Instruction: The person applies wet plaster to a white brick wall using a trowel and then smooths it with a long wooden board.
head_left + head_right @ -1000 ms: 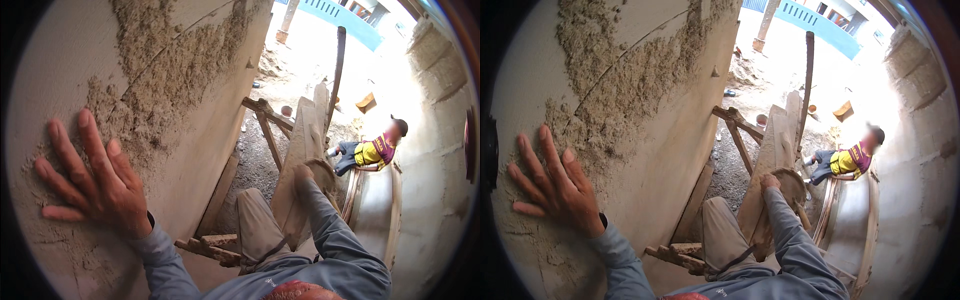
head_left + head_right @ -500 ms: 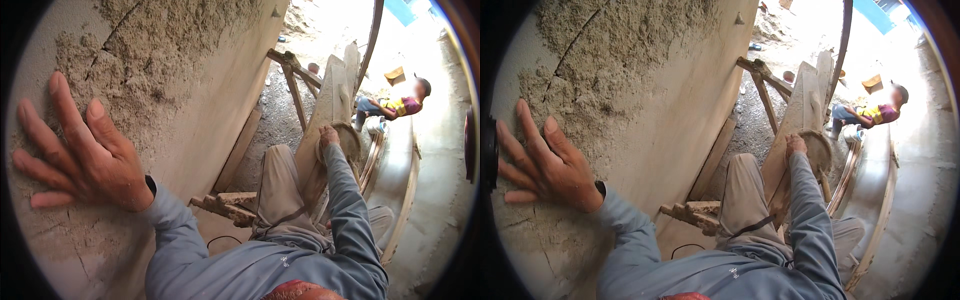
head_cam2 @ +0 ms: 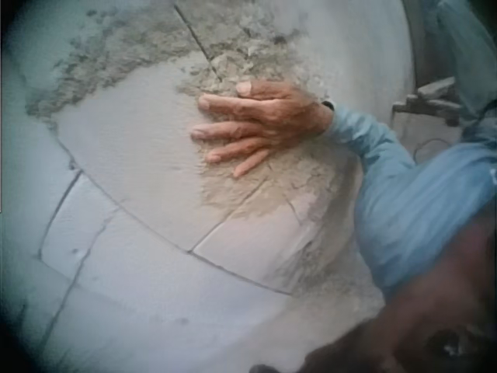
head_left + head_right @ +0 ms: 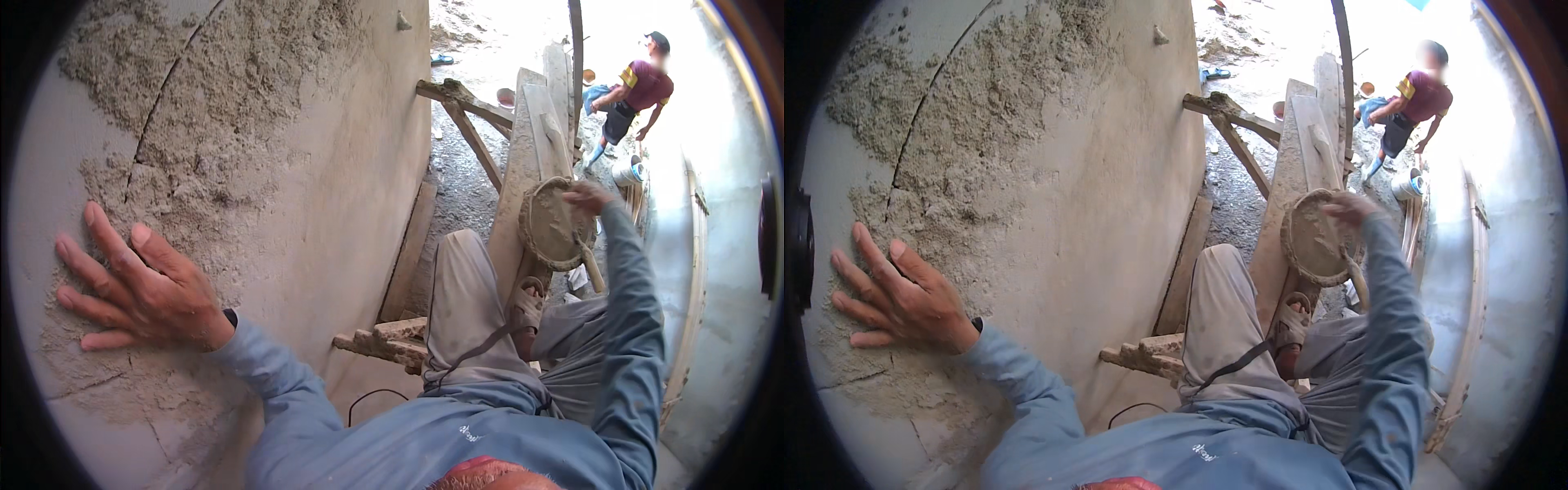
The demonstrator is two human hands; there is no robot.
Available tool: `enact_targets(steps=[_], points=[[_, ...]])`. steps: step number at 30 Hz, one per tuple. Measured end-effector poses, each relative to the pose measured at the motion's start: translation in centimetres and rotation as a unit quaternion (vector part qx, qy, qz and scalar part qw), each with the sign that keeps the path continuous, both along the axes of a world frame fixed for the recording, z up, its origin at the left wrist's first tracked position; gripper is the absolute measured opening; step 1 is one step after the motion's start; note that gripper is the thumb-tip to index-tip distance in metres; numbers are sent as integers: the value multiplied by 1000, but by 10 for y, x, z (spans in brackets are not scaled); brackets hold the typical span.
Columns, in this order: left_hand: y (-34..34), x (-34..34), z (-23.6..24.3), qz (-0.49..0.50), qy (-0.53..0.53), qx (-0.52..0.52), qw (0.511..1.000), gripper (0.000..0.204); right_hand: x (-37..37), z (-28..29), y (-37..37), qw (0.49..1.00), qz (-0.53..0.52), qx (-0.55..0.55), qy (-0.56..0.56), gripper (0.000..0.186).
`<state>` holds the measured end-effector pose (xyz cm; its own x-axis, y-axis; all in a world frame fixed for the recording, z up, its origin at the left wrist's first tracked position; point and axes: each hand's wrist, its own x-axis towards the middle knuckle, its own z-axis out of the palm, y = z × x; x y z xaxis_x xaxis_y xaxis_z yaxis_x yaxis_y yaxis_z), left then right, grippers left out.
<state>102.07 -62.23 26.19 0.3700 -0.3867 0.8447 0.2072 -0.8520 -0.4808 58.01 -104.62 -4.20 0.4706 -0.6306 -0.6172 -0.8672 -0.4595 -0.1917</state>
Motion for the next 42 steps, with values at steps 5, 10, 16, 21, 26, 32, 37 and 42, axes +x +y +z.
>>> enact_targets(steps=[5, 10, 16, 21, 26, 32, 37, 42], points=[[-13, -5, -3, 33, -11, 19, 999, 44, -100, 83, -22, 993, -45, 38, 104, 43], [-18, -17, 0, 150, -34, 74, 985, 44, -150, 5, 76, 947, -260, 189, -9, 53], [-3, 7, -5, -6, -24, -1, 1000, 45, -137, -33, 156, 978, -195, -71, -32, 39], [-3, -1, -1, -108, 10, -43, 993, 45, -152, -49, 145, 978, -159, -132, -1, 29], [-8, -1, -2, -156, 12, -54, 986, 44, -147, -6, 133, 978, -98, -175, 54, 22], [-12, -15, 5, -49, -5, -23, 999, 42, -154, 68, 133, 949, -27, -308, 63, 20], [-7, -8, -1, -79, -4, -22, 997, 42, -191, 39, 129, 972, -130, -195, -22, 50], [-1, -5, 0, -139, -8, -30, 990, 44, -148, 24, 124, 941, -257, -76, -207, 57]])
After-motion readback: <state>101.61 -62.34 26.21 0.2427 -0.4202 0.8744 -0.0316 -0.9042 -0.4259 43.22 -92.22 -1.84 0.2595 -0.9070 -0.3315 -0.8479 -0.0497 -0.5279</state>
